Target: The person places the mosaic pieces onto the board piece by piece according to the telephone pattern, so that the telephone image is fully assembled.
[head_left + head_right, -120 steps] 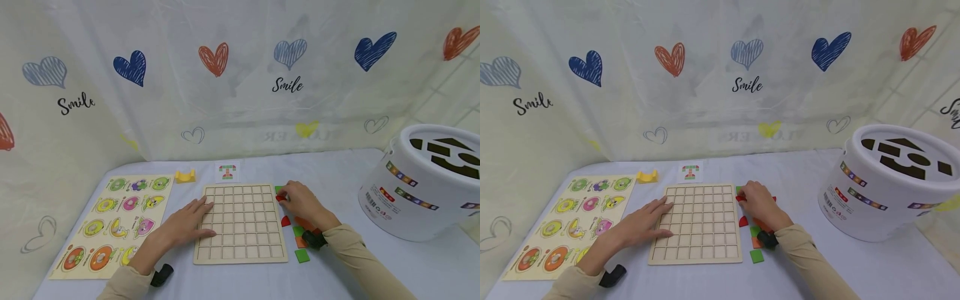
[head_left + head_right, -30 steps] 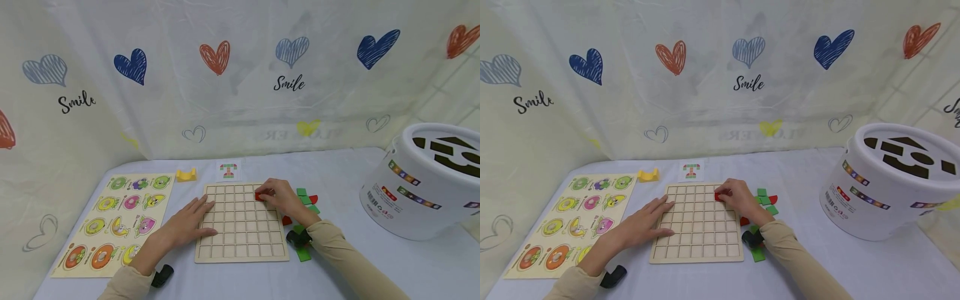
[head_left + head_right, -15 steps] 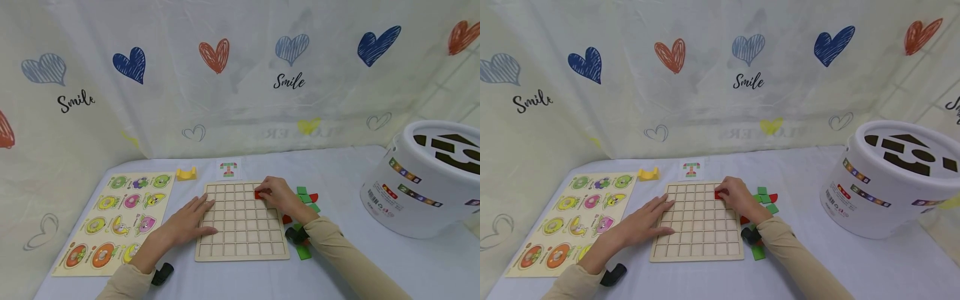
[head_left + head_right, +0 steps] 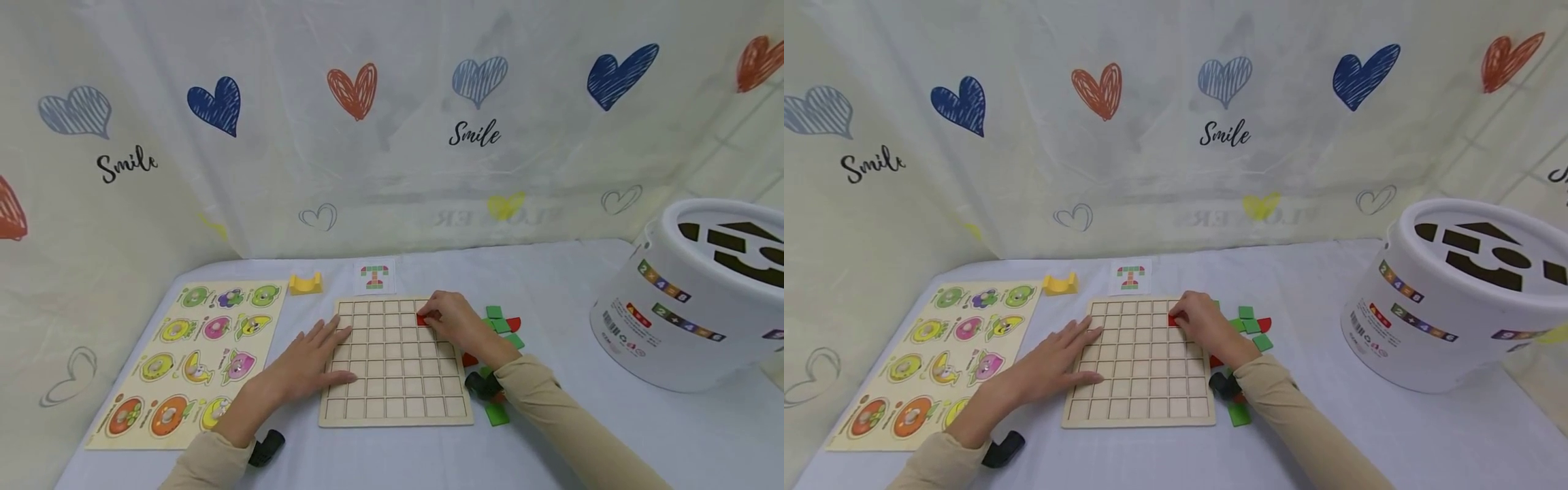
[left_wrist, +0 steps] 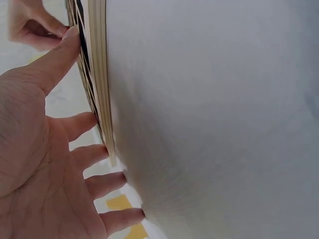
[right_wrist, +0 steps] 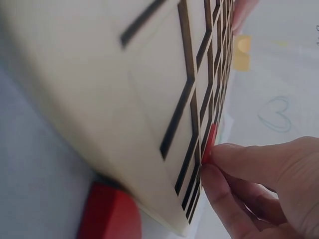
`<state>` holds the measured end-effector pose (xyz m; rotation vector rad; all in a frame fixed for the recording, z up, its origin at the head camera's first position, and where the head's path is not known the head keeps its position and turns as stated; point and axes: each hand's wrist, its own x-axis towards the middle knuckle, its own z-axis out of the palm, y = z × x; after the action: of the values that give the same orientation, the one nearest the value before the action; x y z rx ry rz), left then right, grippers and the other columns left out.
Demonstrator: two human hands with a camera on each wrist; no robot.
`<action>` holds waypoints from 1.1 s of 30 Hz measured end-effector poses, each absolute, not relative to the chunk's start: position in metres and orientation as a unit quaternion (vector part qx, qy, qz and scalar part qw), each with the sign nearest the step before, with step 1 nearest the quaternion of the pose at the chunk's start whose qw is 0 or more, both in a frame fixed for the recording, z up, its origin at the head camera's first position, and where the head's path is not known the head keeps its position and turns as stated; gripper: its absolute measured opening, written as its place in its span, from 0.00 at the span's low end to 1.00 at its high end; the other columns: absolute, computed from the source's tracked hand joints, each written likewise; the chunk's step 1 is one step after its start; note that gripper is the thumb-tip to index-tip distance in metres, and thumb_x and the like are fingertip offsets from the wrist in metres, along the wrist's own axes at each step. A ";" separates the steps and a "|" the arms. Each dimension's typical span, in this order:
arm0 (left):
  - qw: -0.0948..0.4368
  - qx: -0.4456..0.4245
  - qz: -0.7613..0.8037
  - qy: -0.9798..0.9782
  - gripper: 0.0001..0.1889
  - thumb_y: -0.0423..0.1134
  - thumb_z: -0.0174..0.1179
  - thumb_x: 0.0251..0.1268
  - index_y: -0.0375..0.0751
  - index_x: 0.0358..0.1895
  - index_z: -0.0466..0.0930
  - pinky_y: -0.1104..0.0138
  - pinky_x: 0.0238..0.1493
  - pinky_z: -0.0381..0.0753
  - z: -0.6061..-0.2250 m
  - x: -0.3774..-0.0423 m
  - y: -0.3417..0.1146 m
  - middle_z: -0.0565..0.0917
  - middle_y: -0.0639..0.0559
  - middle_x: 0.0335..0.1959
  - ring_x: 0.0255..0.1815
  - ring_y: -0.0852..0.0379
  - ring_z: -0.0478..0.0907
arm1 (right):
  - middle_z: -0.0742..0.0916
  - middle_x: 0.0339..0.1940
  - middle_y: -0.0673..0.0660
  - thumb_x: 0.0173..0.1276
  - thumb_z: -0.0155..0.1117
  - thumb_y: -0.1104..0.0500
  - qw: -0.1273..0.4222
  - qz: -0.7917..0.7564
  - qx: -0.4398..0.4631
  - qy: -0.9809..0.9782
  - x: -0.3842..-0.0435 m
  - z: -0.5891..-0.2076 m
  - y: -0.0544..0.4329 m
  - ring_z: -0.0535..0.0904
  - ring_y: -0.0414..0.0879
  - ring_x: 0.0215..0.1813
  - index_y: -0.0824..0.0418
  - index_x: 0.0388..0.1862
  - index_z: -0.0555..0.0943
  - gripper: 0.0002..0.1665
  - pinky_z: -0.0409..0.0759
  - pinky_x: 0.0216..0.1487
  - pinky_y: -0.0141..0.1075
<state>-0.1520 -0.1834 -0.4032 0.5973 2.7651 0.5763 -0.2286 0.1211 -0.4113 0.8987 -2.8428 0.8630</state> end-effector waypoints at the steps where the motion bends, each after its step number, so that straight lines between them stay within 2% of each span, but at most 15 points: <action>1: 0.128 0.202 0.196 0.951 0.45 0.63 0.62 0.73 0.41 0.83 0.59 0.31 0.77 0.46 -0.403 -0.152 -0.183 0.51 0.37 0.85 0.85 0.31 0.45 | 0.87 0.38 0.59 0.66 0.72 0.75 0.017 0.277 0.290 -0.916 -0.228 -0.411 0.121 0.87 0.52 0.41 0.71 0.43 0.90 0.08 0.86 0.41 0.35; 10: 0.134 0.192 0.187 0.954 0.46 0.66 0.60 0.71 0.45 0.84 0.58 0.27 0.75 0.41 -0.410 -0.154 -0.182 0.49 0.40 0.86 0.85 0.30 0.42 | 0.88 0.45 0.62 0.67 0.68 0.76 0.007 0.274 0.299 -0.914 -0.218 -0.406 0.129 0.87 0.52 0.44 0.72 0.48 0.88 0.12 0.88 0.45 0.39; 17: 0.129 0.192 0.173 0.957 0.47 0.69 0.59 0.71 0.49 0.85 0.55 0.29 0.76 0.40 -0.418 -0.157 -0.184 0.47 0.43 0.87 0.86 0.33 0.40 | 0.87 0.43 0.60 0.70 0.65 0.75 0.009 0.308 0.316 -0.897 -0.209 -0.388 0.158 0.86 0.52 0.44 0.70 0.47 0.88 0.10 0.87 0.49 0.45; 24: 0.135 0.194 0.181 0.955 0.46 0.65 0.60 0.72 0.44 0.84 0.58 0.26 0.74 0.42 -0.409 -0.153 -0.182 0.49 0.39 0.86 0.85 0.29 0.42 | 0.85 0.38 0.49 0.69 0.69 0.71 -0.039 0.269 0.302 -0.914 -0.199 -0.376 0.190 0.83 0.45 0.43 0.64 0.44 0.90 0.09 0.86 0.47 0.43; 29: 0.136 0.194 0.180 0.955 0.46 0.65 0.60 0.72 0.44 0.84 0.58 0.26 0.74 0.43 -0.406 -0.152 -0.182 0.49 0.39 0.86 0.85 0.29 0.42 | 0.87 0.39 0.51 0.63 0.74 0.73 -0.028 0.255 0.294 -0.921 -0.197 -0.379 0.217 0.81 0.44 0.39 0.63 0.41 0.90 0.10 0.85 0.42 0.40; 33: 0.129 0.202 0.180 0.954 0.46 0.66 0.59 0.73 0.43 0.84 0.58 0.25 0.74 0.42 -0.410 -0.154 -0.183 0.49 0.38 0.86 0.84 0.28 0.42 | 0.87 0.38 0.50 0.60 0.76 0.73 -0.031 0.247 0.287 -0.925 -0.197 -0.382 0.239 0.81 0.45 0.39 0.63 0.40 0.91 0.11 0.86 0.43 0.42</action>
<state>-0.1538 -0.1826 -0.4102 0.5867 2.7735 0.5235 -0.1968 0.2392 -0.3825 0.9203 -2.9659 0.7903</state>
